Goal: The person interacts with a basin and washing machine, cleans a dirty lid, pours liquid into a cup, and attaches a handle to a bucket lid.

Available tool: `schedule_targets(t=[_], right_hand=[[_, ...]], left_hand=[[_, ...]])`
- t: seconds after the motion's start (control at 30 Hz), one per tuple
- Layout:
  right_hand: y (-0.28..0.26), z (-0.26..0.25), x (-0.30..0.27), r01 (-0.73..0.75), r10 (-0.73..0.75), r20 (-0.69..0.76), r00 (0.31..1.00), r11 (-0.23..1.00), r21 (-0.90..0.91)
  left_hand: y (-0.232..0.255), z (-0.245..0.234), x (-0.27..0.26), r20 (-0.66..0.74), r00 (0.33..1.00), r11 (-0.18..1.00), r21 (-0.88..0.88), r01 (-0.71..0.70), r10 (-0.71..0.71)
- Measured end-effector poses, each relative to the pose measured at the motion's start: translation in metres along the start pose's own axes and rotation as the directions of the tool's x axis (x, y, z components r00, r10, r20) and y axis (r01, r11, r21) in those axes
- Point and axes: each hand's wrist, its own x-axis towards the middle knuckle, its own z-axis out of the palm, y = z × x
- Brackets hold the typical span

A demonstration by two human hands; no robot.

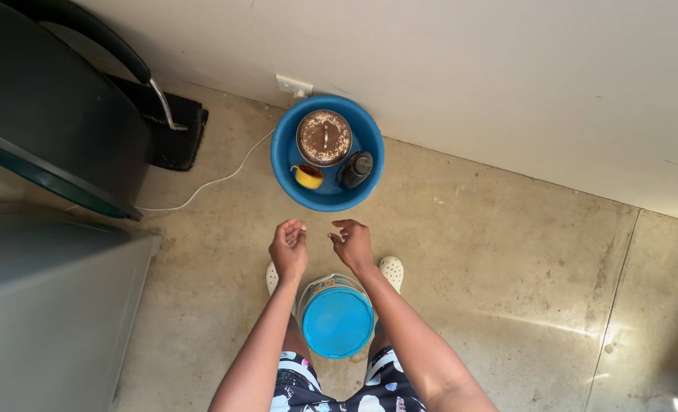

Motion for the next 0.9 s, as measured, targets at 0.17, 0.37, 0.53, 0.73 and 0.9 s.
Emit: schedule_targets(t=[0.17, 0.37, 0.53, 0.73, 0.9], right_hand=[[-0.052, -0.043, -0.02, 0.018, -0.018, 0.001, 1.0, 1.0, 0.02], [-0.106, -0.113, -0.05, 0.186, -0.194, 0.092, 0.977, 0.979, 0.085], [-0.143, -0.172, -0.073, 0.322, -0.337, 0.245, 0.909, 0.942, 0.098], [-0.183, -0.212, -0.12, 0.461, -0.435, 0.485, 0.758, 0.885, 0.074], [-0.205, -0.213, -0.164, 0.589, -0.537, 0.589, 0.603, 0.798, 0.125]], left_hand=[[0.032, -0.007, -0.033, 0.078, 0.997, 0.999, -0.045, -0.02, 0.023], [0.097, -0.008, -0.085, 0.086, 0.991, 0.979, -0.183, -0.089, 0.106], [0.125, -0.001, -0.147, -0.039, 0.991, 0.926, -0.355, -0.133, 0.127], [0.126, -0.015, -0.238, -0.287, 0.958, 0.901, -0.418, -0.116, -0.01], [0.113, -0.042, -0.311, -0.413, 0.909, 0.887, -0.438, -0.149, -0.052]])
